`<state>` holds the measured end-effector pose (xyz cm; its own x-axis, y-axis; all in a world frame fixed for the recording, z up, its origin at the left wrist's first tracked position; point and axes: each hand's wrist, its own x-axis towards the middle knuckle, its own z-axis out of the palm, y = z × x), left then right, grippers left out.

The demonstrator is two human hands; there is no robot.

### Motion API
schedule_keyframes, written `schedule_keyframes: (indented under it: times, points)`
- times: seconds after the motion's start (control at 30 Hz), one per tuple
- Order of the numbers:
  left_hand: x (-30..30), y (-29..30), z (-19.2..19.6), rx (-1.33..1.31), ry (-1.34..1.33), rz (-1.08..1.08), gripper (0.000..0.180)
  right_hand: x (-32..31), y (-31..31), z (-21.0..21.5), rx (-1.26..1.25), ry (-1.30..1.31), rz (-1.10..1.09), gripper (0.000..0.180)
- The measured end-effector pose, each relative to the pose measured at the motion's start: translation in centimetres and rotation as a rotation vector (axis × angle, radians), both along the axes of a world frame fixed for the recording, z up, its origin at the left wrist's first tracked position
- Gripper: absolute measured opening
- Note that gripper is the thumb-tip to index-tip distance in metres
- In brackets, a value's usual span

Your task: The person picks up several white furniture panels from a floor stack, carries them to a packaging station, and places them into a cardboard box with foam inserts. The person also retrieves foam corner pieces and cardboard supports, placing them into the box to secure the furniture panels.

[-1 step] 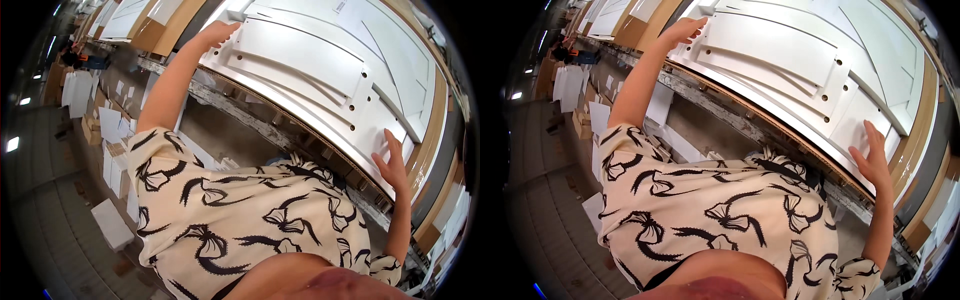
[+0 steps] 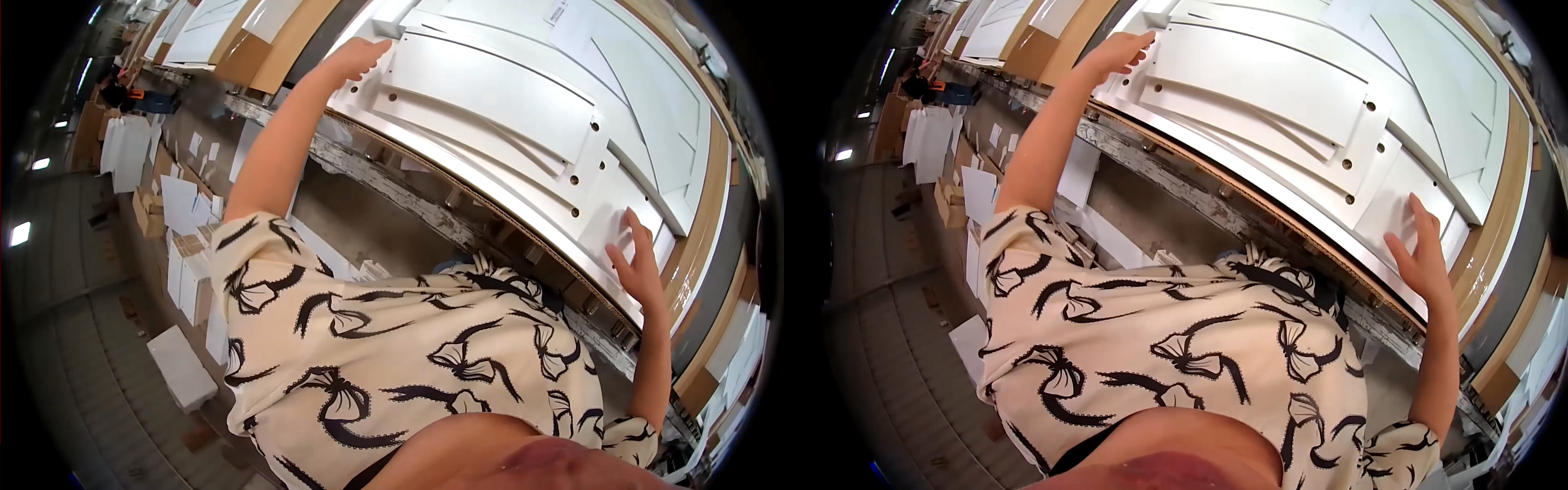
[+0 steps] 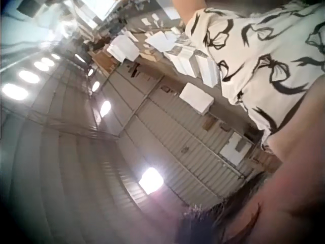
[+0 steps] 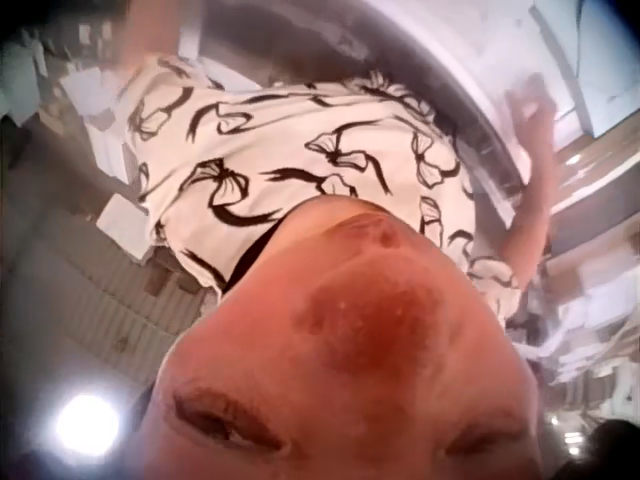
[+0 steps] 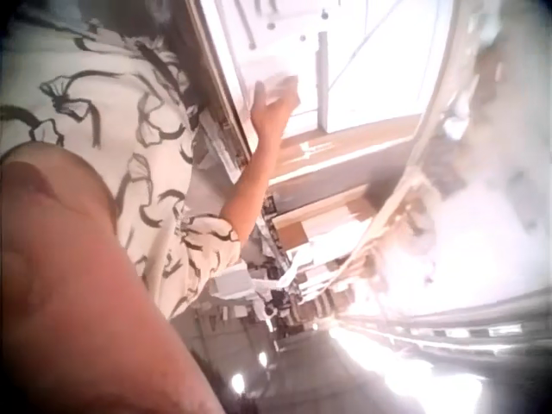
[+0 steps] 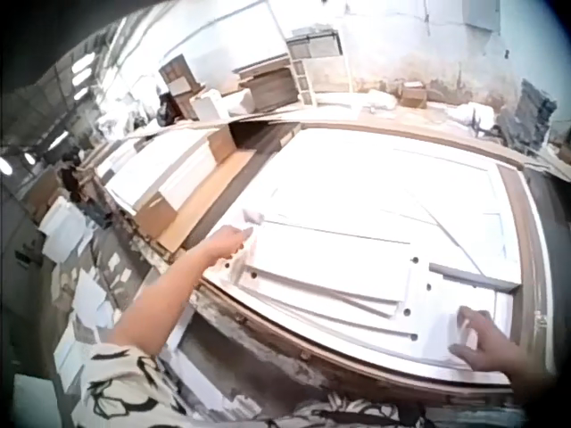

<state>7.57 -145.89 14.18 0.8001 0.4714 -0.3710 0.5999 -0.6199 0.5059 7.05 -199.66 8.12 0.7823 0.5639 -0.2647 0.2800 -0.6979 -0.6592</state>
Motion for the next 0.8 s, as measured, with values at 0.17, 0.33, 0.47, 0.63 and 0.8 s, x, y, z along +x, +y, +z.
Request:
schedule_keyframes:
  times: [0.17, 0.33, 0.47, 0.63, 0.8]
  points:
    - [0.4, -4.0, -0.5, -0.108, -0.002, -0.020, 0.076, 3.5, 6.1, 1.2, 0.166, 0.148, -0.306, 0.064]
    - [-1.0, -5.1, -0.1, 0.076, 0.082, -0.243, 0.080, 2.6, 7.7, 2.5, 0.104, 0.136, -0.274, 0.067]
    - [-1.0, -5.1, 0.2, -0.074, 0.088, -0.155, 0.073, 2.1, 8.3, 4.7, 0.095, 0.237, -0.384, 0.061]
    - [-1.5, -5.2, 0.0, -0.161, -0.095, -0.078, 0.072, 2.8, 8.3, 4.3, 0.192, 0.169, -0.368, 0.061]
    - [-0.5, -3.4, -0.8, 0.034, -0.158, -0.004, 0.068, 4.2, 9.6, 3.5, 0.305, 0.230, -0.380, 0.068]
